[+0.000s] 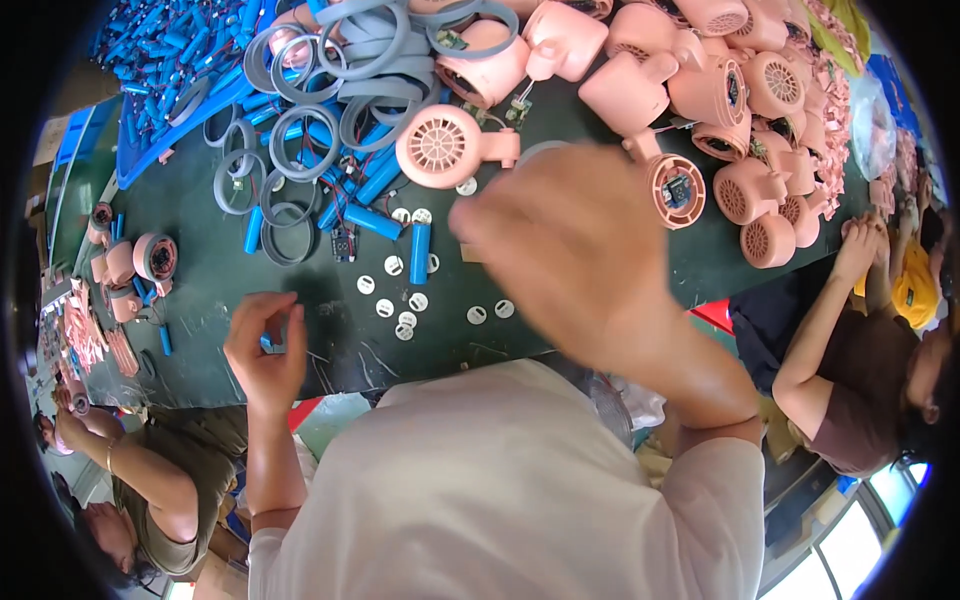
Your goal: The person assembles portable fans by hand, connecting circuit boards and wires, placing components into the fan housings, and attaching circular rings onto the housings.
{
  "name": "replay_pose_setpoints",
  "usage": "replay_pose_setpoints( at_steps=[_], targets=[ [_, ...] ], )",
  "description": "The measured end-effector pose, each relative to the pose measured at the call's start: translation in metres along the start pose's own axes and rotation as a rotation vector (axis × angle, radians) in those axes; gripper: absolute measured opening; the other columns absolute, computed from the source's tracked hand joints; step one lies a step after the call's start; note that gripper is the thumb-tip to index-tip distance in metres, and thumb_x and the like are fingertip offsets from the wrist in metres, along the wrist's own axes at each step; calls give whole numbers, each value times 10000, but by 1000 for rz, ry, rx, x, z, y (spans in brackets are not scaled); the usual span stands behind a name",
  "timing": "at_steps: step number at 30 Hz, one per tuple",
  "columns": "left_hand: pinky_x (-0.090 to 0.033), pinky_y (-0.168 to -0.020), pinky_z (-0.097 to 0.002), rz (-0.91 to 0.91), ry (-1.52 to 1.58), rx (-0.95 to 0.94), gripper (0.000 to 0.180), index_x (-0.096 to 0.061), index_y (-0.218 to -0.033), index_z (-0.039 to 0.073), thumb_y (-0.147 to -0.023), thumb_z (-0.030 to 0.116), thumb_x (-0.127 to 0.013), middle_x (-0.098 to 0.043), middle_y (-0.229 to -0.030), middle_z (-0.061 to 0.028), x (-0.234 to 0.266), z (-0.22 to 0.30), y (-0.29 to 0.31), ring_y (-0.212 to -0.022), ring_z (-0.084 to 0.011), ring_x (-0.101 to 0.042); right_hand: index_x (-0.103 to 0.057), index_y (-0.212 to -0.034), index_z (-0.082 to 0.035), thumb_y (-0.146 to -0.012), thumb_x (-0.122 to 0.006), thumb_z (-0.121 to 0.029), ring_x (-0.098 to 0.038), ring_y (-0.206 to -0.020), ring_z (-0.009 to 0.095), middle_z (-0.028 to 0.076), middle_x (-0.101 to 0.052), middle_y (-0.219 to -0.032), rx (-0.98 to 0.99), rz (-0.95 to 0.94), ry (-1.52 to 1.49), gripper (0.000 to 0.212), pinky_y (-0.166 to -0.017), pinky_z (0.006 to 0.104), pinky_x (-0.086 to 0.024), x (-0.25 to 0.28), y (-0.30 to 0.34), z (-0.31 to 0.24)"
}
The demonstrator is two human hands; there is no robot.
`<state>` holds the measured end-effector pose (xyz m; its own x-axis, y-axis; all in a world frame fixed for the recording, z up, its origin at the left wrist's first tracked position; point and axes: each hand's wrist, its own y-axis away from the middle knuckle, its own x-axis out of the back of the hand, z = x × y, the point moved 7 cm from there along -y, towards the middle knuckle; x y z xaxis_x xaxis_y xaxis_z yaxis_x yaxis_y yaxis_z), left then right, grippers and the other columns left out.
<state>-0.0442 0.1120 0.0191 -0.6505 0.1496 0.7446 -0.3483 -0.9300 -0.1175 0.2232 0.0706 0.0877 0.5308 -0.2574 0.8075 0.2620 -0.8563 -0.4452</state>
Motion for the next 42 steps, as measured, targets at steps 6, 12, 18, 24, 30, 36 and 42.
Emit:
replay_pose_setpoints(
  at_steps=[6,12,18,24,30,36,42],
  targets=[
    [-401,-532,-284,301,-342,37,224,-660,-950,30,-746,-46,-605,-631,-905,-89,40,-11,26,-705,-188,-564,-647,-901,-21,-658,-620,-135,-493,-797,179,20,-523,-807,186,-232,-25,270,-716,324,-381,-83,-12,-56],
    [-479,-724,-304,95,-199,213,539,-598,-1209,48,-673,-12,-613,-532,-1188,-142,37,-50,58,-939,-259,-562,-632,-585,-99,-637,-625,-157,-462,-872,186,4,-522,-804,348,-364,162,79,-753,330,-363,-130,-30,-61],
    [-492,-780,-342,56,-92,29,382,-657,-1107,25,-744,-84,-608,-572,-1117,-145,-3,-19,21,-889,-269,-584,-636,-576,-99,-611,-606,-173,-478,-825,178,-18,-506,-669,499,-293,162,88,-799,311,-377,-131,-24,-65],
    [-493,-828,-367,122,-81,-196,337,-639,-1073,1,-744,-71,-625,-588,-1126,-160,-14,23,-13,-974,-316,-597,-649,-609,-109,-678,-615,-179,-491,-819,152,-24,-543,-656,429,-244,327,104,-765,287,-359,-131,-36,-44],
    [-493,-748,-362,245,-115,-468,245,-634,-925,-23,-715,-139,-581,-604,-951,-152,-3,47,26,-866,-299,-600,-657,-619,-145,-674,-618,-182,-500,-851,144,-40,-575,-700,461,-330,213,77,-792,304,-355,-126,-44,-26],
    [-507,-653,-349,-85,58,-561,329,-664,-1001,1,-676,-2,-721,-612,-916,-110,-75,95,18,-784,-269,-594,-689,-766,-72,-778,-641,-115,-630,-745,135,12,-687,-794,-33,-159,-819,65,-689,293,-477,-90,-93,25],
    [-481,-704,-349,-117,-38,-620,351,-679,-1000,47,-672,108,-786,-629,-869,-91,-119,118,-23,-828,-271,-577,-598,-1018,-65,-820,-694,-254,-597,-866,260,78,-602,-939,159,71,-1841,290,-797,373,-478,5,-103,71]
  ],
)
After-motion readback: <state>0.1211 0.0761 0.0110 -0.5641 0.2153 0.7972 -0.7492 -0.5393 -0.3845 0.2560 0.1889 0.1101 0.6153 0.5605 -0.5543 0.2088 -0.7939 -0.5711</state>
